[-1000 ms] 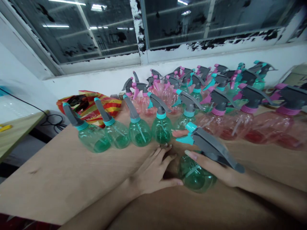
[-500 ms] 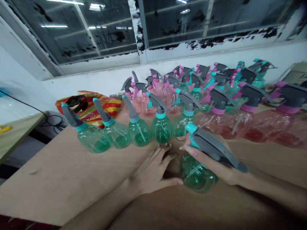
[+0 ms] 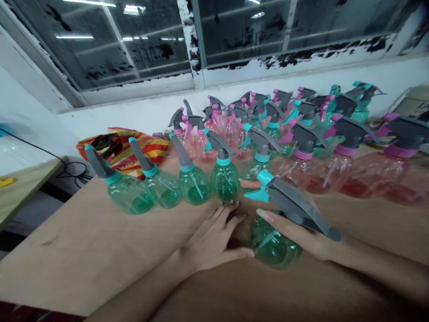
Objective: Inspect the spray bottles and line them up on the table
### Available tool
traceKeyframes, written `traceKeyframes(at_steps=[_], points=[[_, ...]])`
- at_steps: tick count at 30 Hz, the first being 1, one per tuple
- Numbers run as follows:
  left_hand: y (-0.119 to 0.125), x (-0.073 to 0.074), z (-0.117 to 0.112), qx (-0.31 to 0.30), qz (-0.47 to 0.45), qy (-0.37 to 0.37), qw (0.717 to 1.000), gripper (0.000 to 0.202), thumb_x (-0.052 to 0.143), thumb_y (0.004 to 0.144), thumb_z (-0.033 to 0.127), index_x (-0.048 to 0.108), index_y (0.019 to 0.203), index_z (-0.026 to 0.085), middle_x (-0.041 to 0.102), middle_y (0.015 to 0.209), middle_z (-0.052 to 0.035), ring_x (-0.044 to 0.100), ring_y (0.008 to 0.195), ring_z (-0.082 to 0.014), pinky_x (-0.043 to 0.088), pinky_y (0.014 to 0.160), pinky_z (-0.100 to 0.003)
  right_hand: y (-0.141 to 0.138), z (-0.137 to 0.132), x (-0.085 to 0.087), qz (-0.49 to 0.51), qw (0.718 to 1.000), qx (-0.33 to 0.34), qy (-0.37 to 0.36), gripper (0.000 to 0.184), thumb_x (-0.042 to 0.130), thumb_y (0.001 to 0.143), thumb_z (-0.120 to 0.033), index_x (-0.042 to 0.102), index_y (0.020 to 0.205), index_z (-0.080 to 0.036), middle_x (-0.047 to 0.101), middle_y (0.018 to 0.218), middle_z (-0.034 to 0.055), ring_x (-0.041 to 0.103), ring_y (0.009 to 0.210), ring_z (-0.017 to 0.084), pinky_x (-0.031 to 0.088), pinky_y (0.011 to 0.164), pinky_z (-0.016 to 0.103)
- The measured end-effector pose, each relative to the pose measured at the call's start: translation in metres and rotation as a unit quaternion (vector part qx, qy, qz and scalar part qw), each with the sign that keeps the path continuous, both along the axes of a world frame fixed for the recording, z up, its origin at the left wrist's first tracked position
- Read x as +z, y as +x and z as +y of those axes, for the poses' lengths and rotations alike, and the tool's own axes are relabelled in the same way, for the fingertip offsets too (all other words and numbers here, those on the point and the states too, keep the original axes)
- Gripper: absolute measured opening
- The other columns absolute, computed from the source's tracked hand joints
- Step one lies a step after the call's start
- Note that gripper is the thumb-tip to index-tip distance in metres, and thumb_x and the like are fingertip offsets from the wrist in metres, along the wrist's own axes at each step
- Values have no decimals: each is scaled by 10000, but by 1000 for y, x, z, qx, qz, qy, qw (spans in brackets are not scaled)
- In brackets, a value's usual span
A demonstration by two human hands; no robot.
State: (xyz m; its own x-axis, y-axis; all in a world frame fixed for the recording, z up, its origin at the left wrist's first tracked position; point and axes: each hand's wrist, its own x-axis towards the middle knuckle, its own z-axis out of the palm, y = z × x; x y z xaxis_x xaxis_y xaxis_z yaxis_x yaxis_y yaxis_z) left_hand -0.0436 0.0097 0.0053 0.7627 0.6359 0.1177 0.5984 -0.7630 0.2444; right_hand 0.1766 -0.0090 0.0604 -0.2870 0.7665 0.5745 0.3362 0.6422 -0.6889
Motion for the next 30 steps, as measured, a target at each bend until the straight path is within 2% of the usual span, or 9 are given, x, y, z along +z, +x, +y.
traceKeyframes(at_steps=[2, 6, 12, 15, 17, 19, 22, 24, 30], points=[[0, 0, 0, 1, 1, -4, 1000, 776, 511, 863, 708, 420, 1400, 156, 371, 1485, -175, 294, 1394, -340, 258, 1127, -522, 0, 0, 0, -1, 1000, -2, -5, 95, 562, 871, -284, 530, 783, -267, 570, 729, 6, 603, 670, 203, 540, 605, 354], [0, 0, 0, 3, -4, -6, 1000, 780, 504, 862, 715, 412, 1409, 167, 361, 1495, -166, 284, 1399, -343, 247, 1131, -530, 1, 0, -1, 5, 999, 3, -38, 16, 585, 858, -258, 580, 859, -273, 610, 750, 2, 629, 685, 203, 553, 614, 343], [0, 0, 0, 1, -3, -5, 1000, 791, 512, 860, 711, 428, 1397, 136, 363, 1489, -182, 297, 1389, -348, 255, 1128, -532, 1, 0, -2, 2, 999, 8, -38, 163, 568, 864, -267, 629, 1015, -282, 648, 814, 10, 650, 725, 212, 567, 660, 353], [0, 0, 0, 1, 0, 0, 1000, 788, 507, 861, 712, 433, 1395, 137, 371, 1484, -183, 299, 1388, -348, 254, 1128, -533, 1, 0, 1, 4, 999, 21, -23, 277, 563, 860, -242, 617, 1123, -308, 672, 922, 10, 670, 829, 220, 572, 754, 363], [0, 1, 0, 2, 4, 0, 1000, 784, 504, 860, 717, 429, 1399, 152, 370, 1486, -177, 300, 1389, -348, 252, 1128, -539, 1, 0, 2, 10, 999, 31, -20, 315, 569, 851, -215, 614, 1141, -329, 680, 992, 0, 674, 906, 222, 567, 813, 359], [0, 1, 0, 2, 5, -3, 1000, 782, 500, 859, 720, 420, 1405, 166, 367, 1489, -172, 298, 1392, -345, 251, 1128, -542, 1, 0, 3, 13, 999, 33, -19, 322, 569, 842, -202, 617, 1133, -333, 688, 977, -3, 680, 896, 226, 575, 795, 356], [0, 1, 0, 1, 4, -9, 1000, 788, 493, 865, 718, 403, 1419, 165, 355, 1496, -172, 282, 1401, -338, 247, 1133, -531, 1, 1, 2, 7, 1000, 25, -17, 304, 550, 847, -208, 621, 1122, -316, 686, 897, 7, 678, 808, 224, 583, 709, 356], [0, 0, -1, 3, 6, -11, 1000, 794, 491, 865, 719, 401, 1422, 160, 352, 1497, -174, 276, 1402, -341, 241, 1134, -531, 2, 1, 1, 6, 999, 28, -22, 276, 542, 860, -206, 620, 1106, -304, 686, 917, 9, 673, 814, 209, 576, 724, 346], [1, 2, -1, 7, 11, -16, 1000, 810, 501, 859, 720, 419, 1410, 132, 339, 1498, -198, 293, 1389, -366, 248, 1124, -543, 1, 1, 3, 13, 999, 32, -41, 51, 564, 902, -274, 611, 921, -267, 669, 840, -3, 654, 728, 169, 548, 663, 302]])
